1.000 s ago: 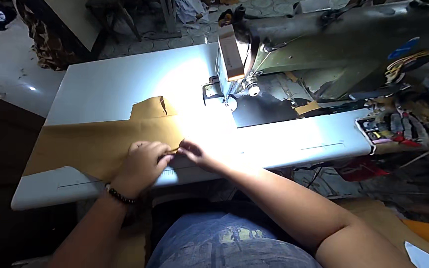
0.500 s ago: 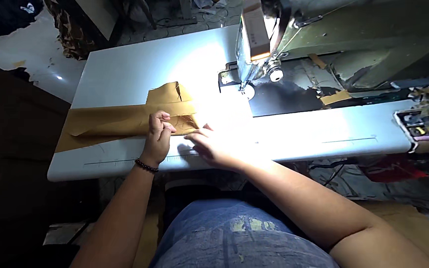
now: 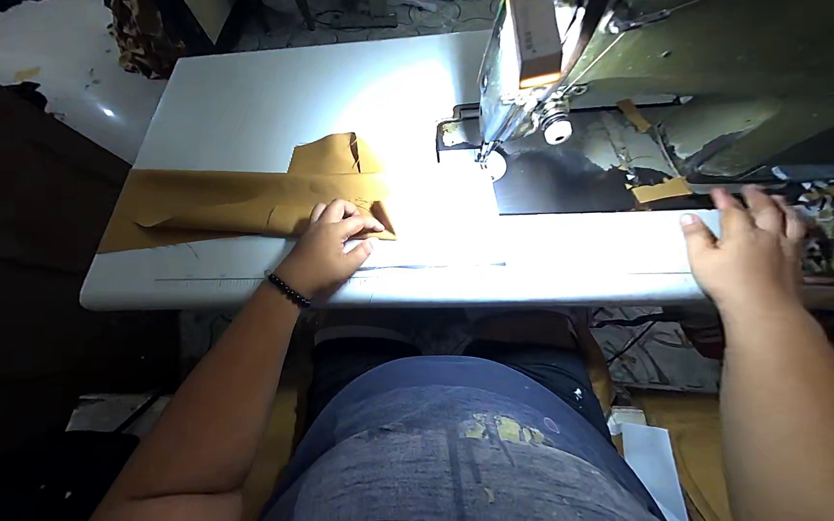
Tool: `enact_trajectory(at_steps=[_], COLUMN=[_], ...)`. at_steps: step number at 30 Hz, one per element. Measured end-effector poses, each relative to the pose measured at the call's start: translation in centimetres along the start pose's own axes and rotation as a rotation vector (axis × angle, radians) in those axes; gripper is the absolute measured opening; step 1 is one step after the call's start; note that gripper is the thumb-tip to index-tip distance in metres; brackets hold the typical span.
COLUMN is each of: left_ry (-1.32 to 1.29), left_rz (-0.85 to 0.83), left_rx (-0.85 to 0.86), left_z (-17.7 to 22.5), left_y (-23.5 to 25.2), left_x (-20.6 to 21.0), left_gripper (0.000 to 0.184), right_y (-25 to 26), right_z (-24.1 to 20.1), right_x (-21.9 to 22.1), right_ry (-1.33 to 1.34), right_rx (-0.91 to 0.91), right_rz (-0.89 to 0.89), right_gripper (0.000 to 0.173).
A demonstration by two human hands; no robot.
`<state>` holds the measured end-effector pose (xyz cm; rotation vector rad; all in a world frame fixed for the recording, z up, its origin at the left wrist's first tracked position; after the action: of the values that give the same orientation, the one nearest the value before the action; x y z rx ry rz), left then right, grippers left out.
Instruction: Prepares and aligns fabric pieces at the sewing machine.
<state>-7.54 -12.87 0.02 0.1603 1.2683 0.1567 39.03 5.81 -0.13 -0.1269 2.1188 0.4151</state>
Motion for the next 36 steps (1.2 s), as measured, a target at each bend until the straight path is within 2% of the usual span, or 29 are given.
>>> enact_trajectory(at_steps=[2, 5, 8, 14, 17, 19, 20, 22, 25, 27, 30, 31, 33, 34, 36], left_ry=[0.022, 0.045, 0.059, 0.122, 0.170, 0.176, 0.178, 0.180, 0.186, 0.205, 0.199, 0.207, 0.225, 0.220, 0.226], left_rz=[-0.058, -0.115, -0.094, -0.060, -0.094, -0.089, -0.086, -0.086, -0.082, -0.070, -0.036, -0.026, 0.008, 0.019, 0.033], left_rx=[-0.015, -0.064, -0.073, -0.021, -0.017, -0.004, -0.003, 0.003, 0.013, 0.020, 0.038, 0.041, 0.052, 0.058, 0.052], left_z=[0.2, 0.7, 0.9, 1.0, 1.3, 1.4, 1.4, 1.5, 1.5, 1.4, 1.6, 1.6, 1.4, 1.4, 1.3], left_y=[0.1, -0.3, -1.0, -1.6, -1.7, -1.7, -1.7, -1.9, -1.9, -1.9, -2.1, -2.3, -2.5, -2.6, -2.5], left_x=[-0.3, -0.5, 0.0, 0.7, 0.7, 0.6, 0.6, 0.7, 0.6, 0.6, 0.6, 0.7, 0.8, 0.9, 1.1], left_gripper=[0.034, 0.050, 0.064, 0.087, 0.100, 0.104, 0.105, 0.108, 0.108, 0.107, 0.102, 0.103, 0.108, 0.108, 0.099], right_y=[0.1, 0.0, 0.5, 1.5, 1.5, 1.0, 0.5, -1.6, -5.3, -6.3, -6.6, -6.6, -6.5, -6.3, -5.0], right_z=[1.6, 0.8, 0.6, 0.2, -0.6, -3.3, -5.7, -12.2, -21.1, -24.4, -27.2, -27.1, -25.1, -23.5, -19.6], right_x=[0.2, 0.6, 0.3, 0.1, 0.3, 0.6, 1.1, 3.1, 7.3, 9.6, 10.6, 10.4, 9.7, 8.9, 6.7], right_ry=[-0.055, -0.074, -0.093, -0.079, -0.079, 0.001, 0.057, 0.143, 0.023, 0.050, 0.111, 0.088, 0.039, 0.029, 0.008], right_rx=[0.133, 0.072, -0.015, -0.039, -0.039, -0.126, -0.202, -0.293, -0.429, -0.505, -0.468, -0.482, -0.535, -0.500, -0.315], right_rz=[-0.030, 0.016, 0.066, -0.018, 0.046, 0.068, 0.021, -0.181, -0.472, -0.606, -0.803, -0.792, -0.598, -0.521, -0.402], right_gripper=[0.066, 0.051, 0.043, 0.040, 0.042, 0.042, 0.041, 0.035, 0.034, 0.026, 0.021, 0.021, 0.023, 0.027, 0.032])
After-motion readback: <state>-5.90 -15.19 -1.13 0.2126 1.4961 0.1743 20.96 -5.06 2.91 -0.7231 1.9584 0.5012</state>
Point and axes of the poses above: each hand's wrist, its own y-axis towards the middle knuckle, its own x-axis out of the palm, z = x × y, the point moved 2 cm from there along y, towards the middle knuckle, and after that the axes turned 14 degrees about y, right-handed, at the moved point
